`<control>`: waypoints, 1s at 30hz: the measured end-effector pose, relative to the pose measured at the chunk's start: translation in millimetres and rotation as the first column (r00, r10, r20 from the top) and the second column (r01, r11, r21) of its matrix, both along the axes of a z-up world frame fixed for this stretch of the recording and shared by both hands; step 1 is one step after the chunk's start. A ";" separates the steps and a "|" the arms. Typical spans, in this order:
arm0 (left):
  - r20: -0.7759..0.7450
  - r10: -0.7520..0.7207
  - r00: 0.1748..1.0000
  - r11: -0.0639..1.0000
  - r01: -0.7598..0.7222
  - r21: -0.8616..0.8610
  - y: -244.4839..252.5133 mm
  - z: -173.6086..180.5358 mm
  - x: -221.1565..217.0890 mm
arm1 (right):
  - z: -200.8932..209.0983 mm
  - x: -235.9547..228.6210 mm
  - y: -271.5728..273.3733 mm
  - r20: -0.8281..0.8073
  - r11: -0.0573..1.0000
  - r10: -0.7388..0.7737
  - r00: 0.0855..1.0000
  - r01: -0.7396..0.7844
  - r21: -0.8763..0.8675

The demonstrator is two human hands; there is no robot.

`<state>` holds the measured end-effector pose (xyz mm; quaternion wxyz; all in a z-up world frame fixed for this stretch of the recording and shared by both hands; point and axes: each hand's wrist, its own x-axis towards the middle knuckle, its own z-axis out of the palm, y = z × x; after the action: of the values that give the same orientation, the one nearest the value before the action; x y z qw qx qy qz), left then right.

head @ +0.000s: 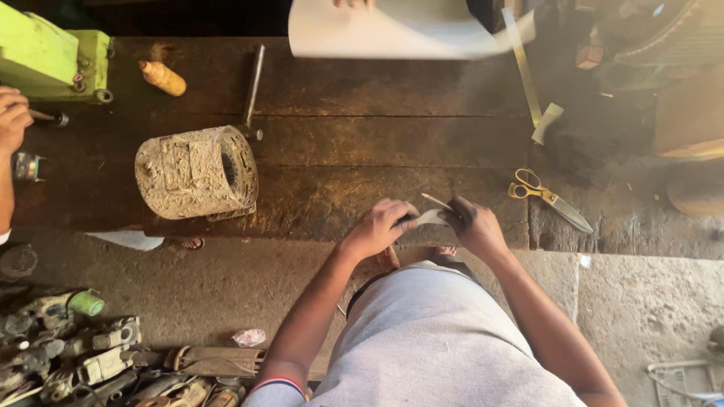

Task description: The person cuts a small white sheet with scissors, places it on a cylindrical object, and then uses a pencil and ruler to mark lines on a larger white plastic sheet. The person also uses a red cap to mark a point on the sheet.

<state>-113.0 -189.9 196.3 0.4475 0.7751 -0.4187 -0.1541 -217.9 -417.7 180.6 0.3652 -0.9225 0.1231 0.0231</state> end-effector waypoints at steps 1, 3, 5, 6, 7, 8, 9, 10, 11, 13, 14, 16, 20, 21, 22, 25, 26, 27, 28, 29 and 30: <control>0.152 0.001 0.988 1.000 0.002 -0.016 -4.0 1.4 5.0 | -2.6 -4.1 -1.5 -0.001 0.998 -0.009 1.000 0.009 -0.060; 0.382 0.059 0.922 0.998 -0.062 -0.005 -10.9 6.3 18.0 | -7.4 -17.2 -7.9 0.013 0.998 -0.066 0.998 0.066 0.006; 0.538 0.156 0.828 0.979 -0.204 0.030 -19.5 12.1 37.1 | -12.3 -31.0 -18.2 0.014 0.991 -0.128 0.992 0.128 0.037; 0.568 0.139 0.811 0.972 -0.223 0.081 -25.8 14.5 48.6 | -15.0 -36.9 -23.8 0.007 0.986 -0.161 0.987 0.161 0.034; 0.593 0.120 0.796 0.961 -0.244 0.132 -32.4 15.7 59.4 | -17.6 -43.7 -28.8 -0.003 0.981 -0.192 0.981 0.192 0.032; 0.618 0.100 0.780 0.947 -0.266 0.182 -39.5 15.6 71.6 | -20.3 -49.4 -33.3 -0.030 0.973 -0.228 0.973 0.228 0.022; 0.607 0.028 0.794 0.905 -0.278 0.323 -46.9 13.4 85.2 | -22.1 -56.2 -37.1 -0.061 0.966 -0.259 0.964 0.260 0.010; 0.586 -0.043 0.809 0.843 -0.286 0.456 -54.0 9.7 100.9 | -23.5 -63.3 -39.8 -0.091 0.957 -0.290 0.953 0.291 -0.002; 0.560 -0.107 0.822 0.761 -0.294 0.578 -59.2 4.4 116.5 | -24.9 -67.2 -42.2 -0.095 0.952 -0.305 0.947 0.307 -0.001; 0.363 -0.052 0.930 0.680 -0.233 0.695 -53.1 -11.9 146.6 | -26.2 -77.9 -44.1 -0.104 0.941 -0.335 0.936 0.337 0.001; 0.258 -0.015 0.966 0.638 -0.190 0.746 -47.0 -23.8 155.8 | -26.4 -84.2 -44.5 -0.088 0.942 -0.335 0.938 0.336 -0.001; 0.317 -0.056 0.947 0.617 -0.217 0.756 -34.7 -53.7 161.3 | -28.4 -87.8 -49.2 -0.043 0.943 -0.332 0.942 0.332 -0.005; 0.632 -0.017 0.775 0.726 -0.425 0.540 -17.4 -124.6 143.6 | -37.9 -100.9 -45.1 -0.177 0.859 -0.469 0.865 0.494 0.139; 0.642 0.000 0.767 0.723 -0.444 0.530 -17.5 -137.7 136.9 | -39.5 -101.0 -44.1 -0.228 0.791 -0.504 0.833 0.551 0.266; 0.660 0.024 0.751 0.709 -0.478 0.518 -17.7 -147.5 126.0 | -40.0 -100.1 -42.9 -0.283 0.702 -0.530 0.799 0.601 0.382; 0.446 -0.045 0.894 0.615 -0.327 0.717 -49.0 -156.6 87.0 | -35.9 -87.2 -41.3 -0.328 0.429 -0.351 0.877 0.462 0.776; 0.428 -0.058 0.902 0.682 -0.277 0.676 -61.7 -153.5 63.7 | -34.5 -81.1 -38.3 -0.317 0.432 -0.335 0.887 0.443 0.786; 0.343 -0.050 0.938 0.724 -0.203 0.660 -81.0 -147.2 39.5 | -34.2 -71.9 -35.8 -0.304 0.438 -0.318 0.898 0.423 0.793; 0.256 -0.116 0.960 0.724 -0.095 0.683 -96.6 -137.7 15.9 | -33.7 -61.8 -35.8 -0.291 0.443 -0.301 0.908 0.403 0.800; 0.178 -0.127 0.976 0.808 -0.003 0.589 -106.6 -126.7 1.4 | -34.6 -48.5 -37.7 -0.289 0.506 -0.318 0.903 0.419 0.753; 0.101 -0.147 0.984 0.875 0.082 0.477 -115.8 -115.2 -9.4 | -37.3 -35.0 -37.9 -0.287 0.566 -0.334 0.898 0.434 0.701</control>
<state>-122.4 -305.6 81.1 0.2066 0.8428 -0.4430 -0.2253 -252.9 -455.6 143.4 0.7001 -0.6355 0.3219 0.0478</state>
